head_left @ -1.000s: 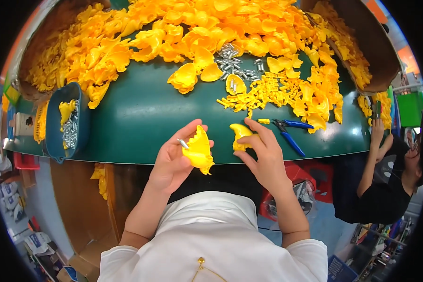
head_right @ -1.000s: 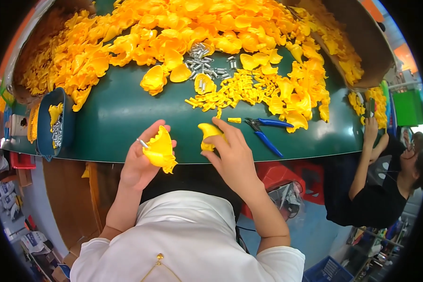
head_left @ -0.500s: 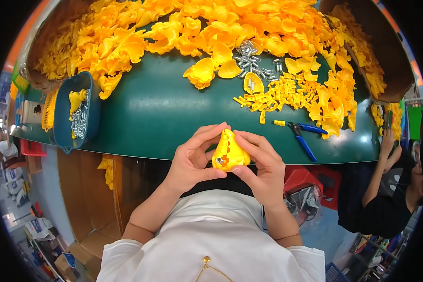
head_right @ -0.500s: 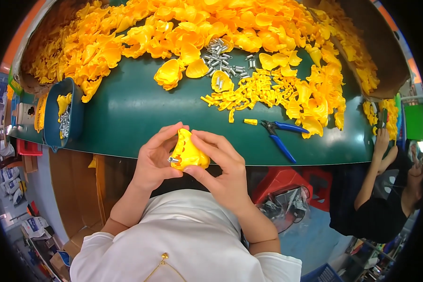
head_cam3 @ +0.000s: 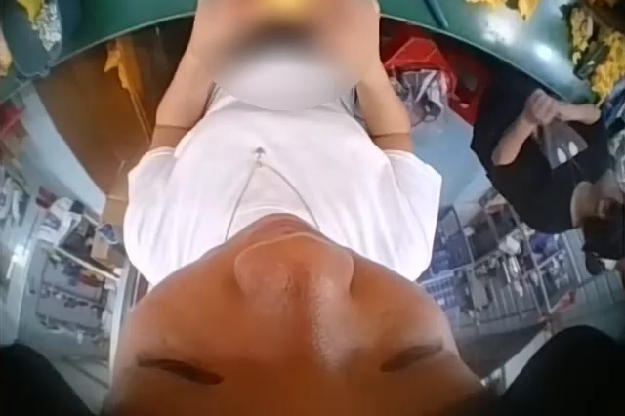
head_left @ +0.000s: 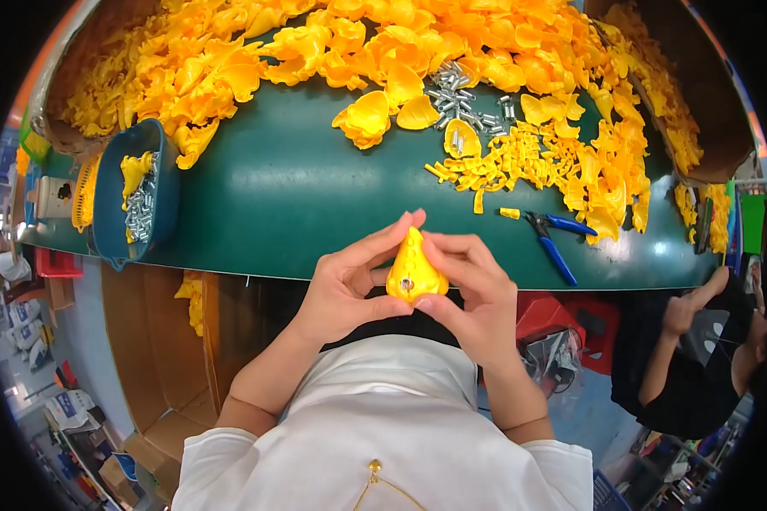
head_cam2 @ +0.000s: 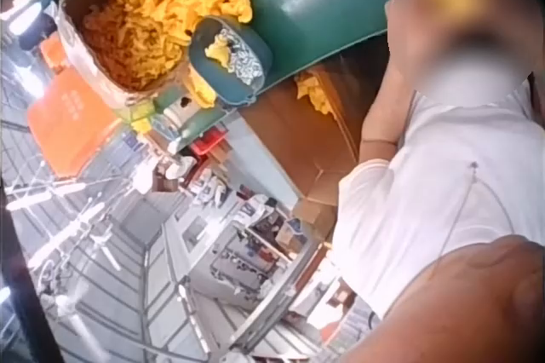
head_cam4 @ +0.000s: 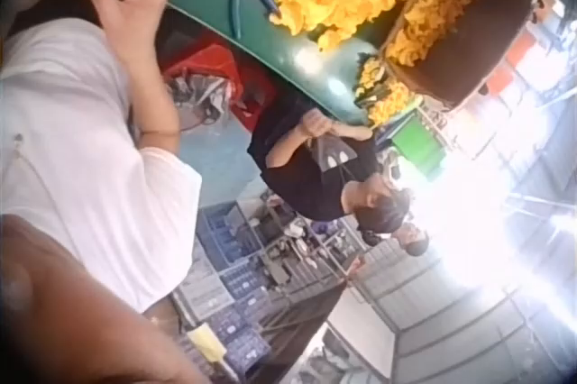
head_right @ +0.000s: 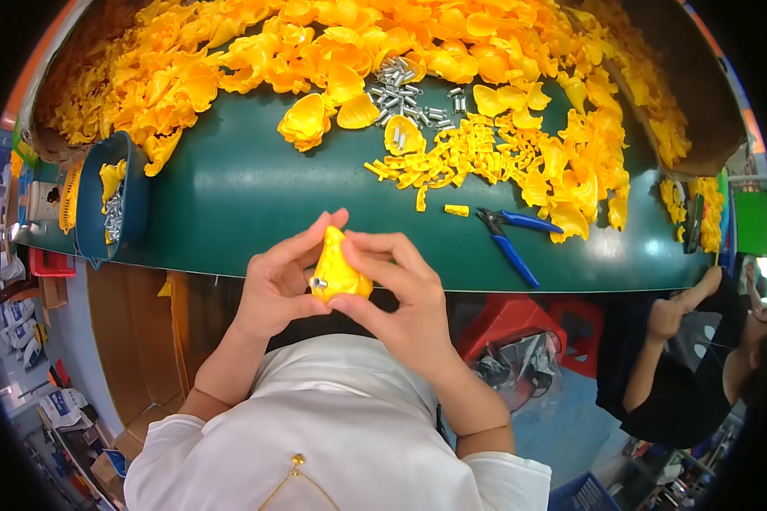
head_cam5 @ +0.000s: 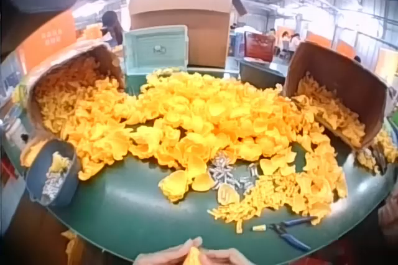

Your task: Trim excess plastic flash from yellow toy components using a pair of nippers at a factory workbench.

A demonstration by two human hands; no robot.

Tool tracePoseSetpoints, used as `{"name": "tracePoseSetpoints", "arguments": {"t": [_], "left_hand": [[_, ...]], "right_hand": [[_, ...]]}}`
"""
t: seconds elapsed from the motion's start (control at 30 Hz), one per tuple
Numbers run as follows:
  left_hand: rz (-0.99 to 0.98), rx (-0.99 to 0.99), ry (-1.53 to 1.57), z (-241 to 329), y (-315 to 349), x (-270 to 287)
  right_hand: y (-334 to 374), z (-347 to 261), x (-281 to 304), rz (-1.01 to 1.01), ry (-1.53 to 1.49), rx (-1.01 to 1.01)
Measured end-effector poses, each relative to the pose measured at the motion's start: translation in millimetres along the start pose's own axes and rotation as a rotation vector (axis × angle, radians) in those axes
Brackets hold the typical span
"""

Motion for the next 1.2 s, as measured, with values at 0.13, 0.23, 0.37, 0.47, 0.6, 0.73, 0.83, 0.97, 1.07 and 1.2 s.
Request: {"name": "tracePoseSetpoints", "arguments": {"t": [0.13, 0.23, 0.37, 0.47, 0.6, 0.73, 0.83, 0.97, 1.07, 1.2], "left_hand": [[0.140, 0.053, 0.127, -3, -6, -8], [0.292, 0.051, 0.224, -2, -8, -16], [0.277, 0.145, 0.367, 0, -4, -8], [0.248, 0.052, 0.250, -4, -8, -6], [0.210, 0.015, 0.156, -7, -5, -2], [0.226, 0.046, 0.180, -6, -7, -7], [0.236, 0.038, 0.285, -6, -11, -13], [0.330, -0.011, 0.310, -6, -15, -22], [0.357, 0.046, 0.301, -5, -15, -21], [0.423, 0.094, 0.070, -5, -10, -23]], "right_hand": [[-11, 5, -1, 0.011, -0.030, 0.023], [-14, -3, -7, -0.045, 0.072, 0.008], [-3, -6, -12, 0.172, 0.047, 0.003], [1, 8, -7, 0.122, 0.222, 0.187], [4, 8, -8, 0.141, 0.241, 0.254], [1, 3, -5, 0.157, 0.298, 0.271], [-1, 3, -7, 0.180, 0.372, 0.306], [0, 11, -14, 0.247, 0.517, 0.440], [0, 9, -16, 0.282, 0.523, 0.440], [0, 8, -13, 0.234, 0.521, 0.404]]}}
Point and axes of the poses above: each hand's wrist, its own y-axis away from the middle knuckle, its own x-axis out of the back of the hand, z = x × y, the point moved 1 cm from there along -y, towards the middle knuckle, and after that the axes turned 9 degrees about -y, right-handed, at the moved point
